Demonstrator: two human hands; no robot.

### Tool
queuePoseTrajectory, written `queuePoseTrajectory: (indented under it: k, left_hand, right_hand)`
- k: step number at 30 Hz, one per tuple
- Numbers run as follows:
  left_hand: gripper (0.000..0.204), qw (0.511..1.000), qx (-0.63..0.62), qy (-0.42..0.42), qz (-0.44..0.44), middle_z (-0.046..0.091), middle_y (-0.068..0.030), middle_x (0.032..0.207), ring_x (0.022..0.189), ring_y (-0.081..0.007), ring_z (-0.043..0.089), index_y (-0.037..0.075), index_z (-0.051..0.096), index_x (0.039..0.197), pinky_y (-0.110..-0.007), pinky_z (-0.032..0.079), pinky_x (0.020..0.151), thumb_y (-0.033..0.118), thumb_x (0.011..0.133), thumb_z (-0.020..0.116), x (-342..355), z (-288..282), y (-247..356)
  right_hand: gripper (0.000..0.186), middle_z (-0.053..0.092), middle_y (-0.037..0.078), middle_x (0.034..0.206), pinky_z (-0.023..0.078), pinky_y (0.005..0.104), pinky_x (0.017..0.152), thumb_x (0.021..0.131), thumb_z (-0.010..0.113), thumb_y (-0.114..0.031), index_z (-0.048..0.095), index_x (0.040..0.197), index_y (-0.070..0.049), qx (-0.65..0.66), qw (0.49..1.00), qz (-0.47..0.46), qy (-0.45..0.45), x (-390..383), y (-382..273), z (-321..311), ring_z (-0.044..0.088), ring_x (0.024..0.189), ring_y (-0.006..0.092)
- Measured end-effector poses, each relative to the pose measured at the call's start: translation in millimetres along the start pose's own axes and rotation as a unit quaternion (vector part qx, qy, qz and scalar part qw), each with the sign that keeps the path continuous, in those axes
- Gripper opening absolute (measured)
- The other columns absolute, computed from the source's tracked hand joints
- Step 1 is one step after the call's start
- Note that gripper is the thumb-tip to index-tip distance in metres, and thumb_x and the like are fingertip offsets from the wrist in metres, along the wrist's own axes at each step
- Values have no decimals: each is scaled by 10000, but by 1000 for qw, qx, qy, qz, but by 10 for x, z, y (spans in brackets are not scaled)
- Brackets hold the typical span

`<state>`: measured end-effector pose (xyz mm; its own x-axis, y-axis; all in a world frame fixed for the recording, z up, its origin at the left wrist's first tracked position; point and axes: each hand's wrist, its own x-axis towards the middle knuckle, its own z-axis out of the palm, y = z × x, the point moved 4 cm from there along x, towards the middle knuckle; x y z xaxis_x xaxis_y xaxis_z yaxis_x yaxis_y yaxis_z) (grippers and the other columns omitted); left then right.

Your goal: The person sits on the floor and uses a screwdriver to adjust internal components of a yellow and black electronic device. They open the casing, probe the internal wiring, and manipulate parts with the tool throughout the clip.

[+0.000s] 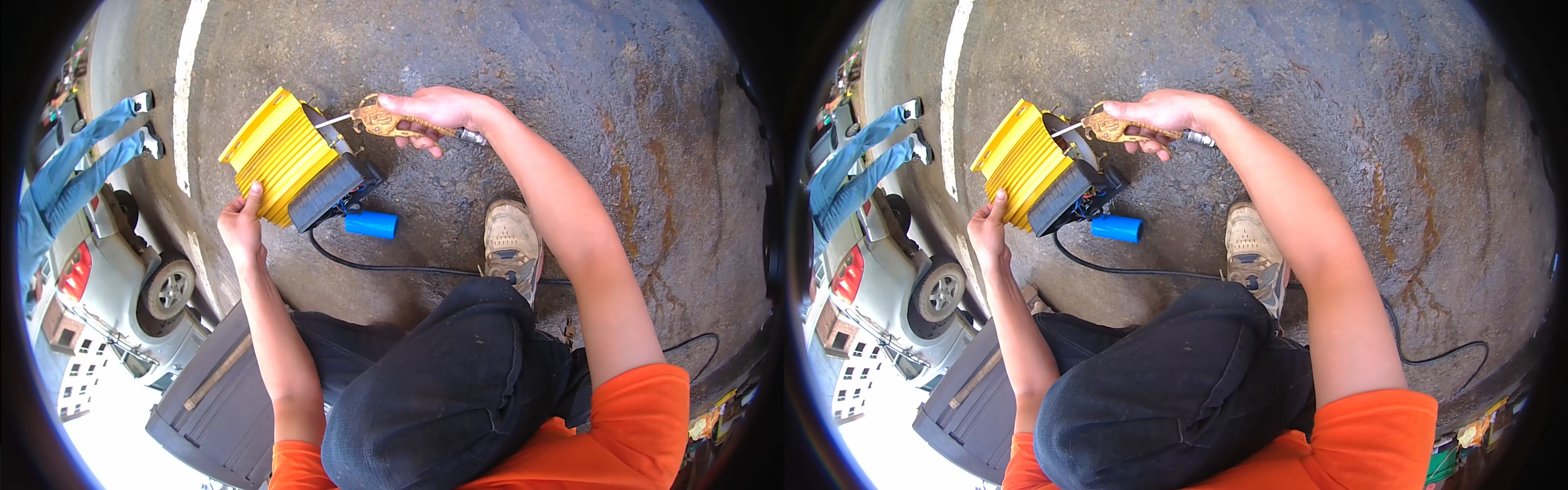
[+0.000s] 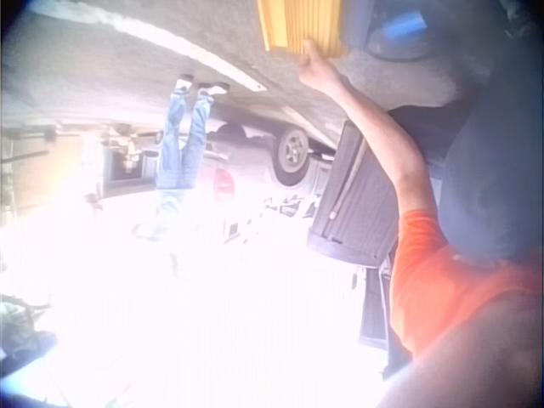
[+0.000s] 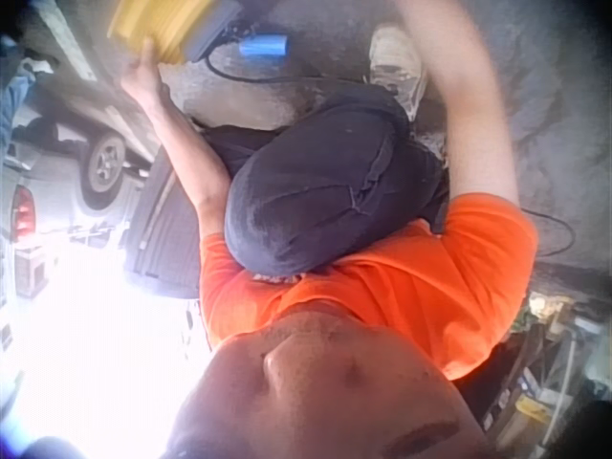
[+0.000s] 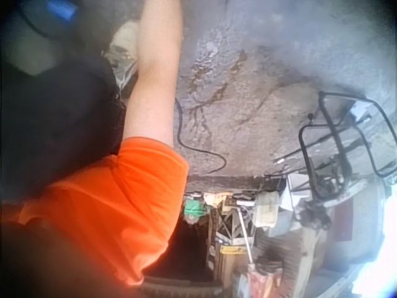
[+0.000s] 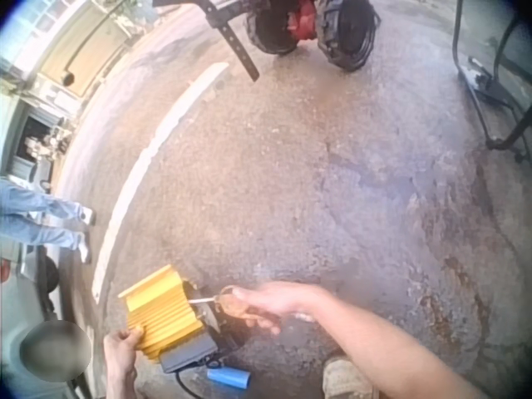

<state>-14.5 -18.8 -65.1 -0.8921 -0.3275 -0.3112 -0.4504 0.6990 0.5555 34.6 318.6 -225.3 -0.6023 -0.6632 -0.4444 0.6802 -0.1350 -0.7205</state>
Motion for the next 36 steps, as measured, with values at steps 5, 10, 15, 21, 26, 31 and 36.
queuePoseTrajectory:
  k: [5,10,15,21,26,31,36]
  left_hand:
    - [299,1000,-11,1,-1,678,-54,790,684,-89,551,-36,686,861,-228,436,659,236,875,808,13,1,-13]
    - [295,1000,-27,-7,-7,670,-43,782,683,-87,545,-27,687,858,-227,429,661,241,875,808,46,-33,-85]
    - [289,999,-43,-19,-14,666,-35,772,670,-86,536,-28,695,864,-227,414,648,240,881,801,13,-11,-73]
    - [295,999,-43,-21,-17,661,-33,764,654,-84,517,-29,693,859,-231,401,634,246,883,798,25,-42,-119]
    - [296,999,-41,-16,-24,649,-27,752,654,-81,509,-19,687,846,-228,394,634,252,878,804,37,-51,-133]
    - [298,998,-47,-21,-29,660,-37,770,662,-86,522,-25,689,865,-228,404,645,250,878,804,51,-60,-158]
    - [307,998,-56,-21,-29,675,-48,792,672,-91,540,-44,692,894,-227,416,658,244,880,801,32,-42,-133]
  right_hand:
    - [829,586,57,663,521,314,478,957,377,-732,646,993,52,25,997,46,-49,-66,278,-141,543,488,129]
    - [864,570,64,637,531,320,481,942,378,-752,645,948,70,-12,995,59,-82,-188,274,-217,535,481,134]
    - [923,599,89,654,533,323,480,893,401,-806,662,961,77,-64,994,63,-61,-214,236,-175,582,486,161]
    - [944,591,86,584,534,327,502,893,384,-814,677,948,81,-110,990,67,-61,-271,98,-206,611,480,175]
    - [911,590,81,562,537,329,548,932,360,-776,673,896,79,-158,981,103,-44,-172,279,-238,626,474,182]
    - [860,612,91,543,564,362,646,993,294,-703,665,775,41,-252,962,105,10,71,259,-68,647,488,197]
    - [841,628,129,532,567,403,728,992,321,-685,674,653,-1,-305,945,46,106,321,65,65,674,545,229]
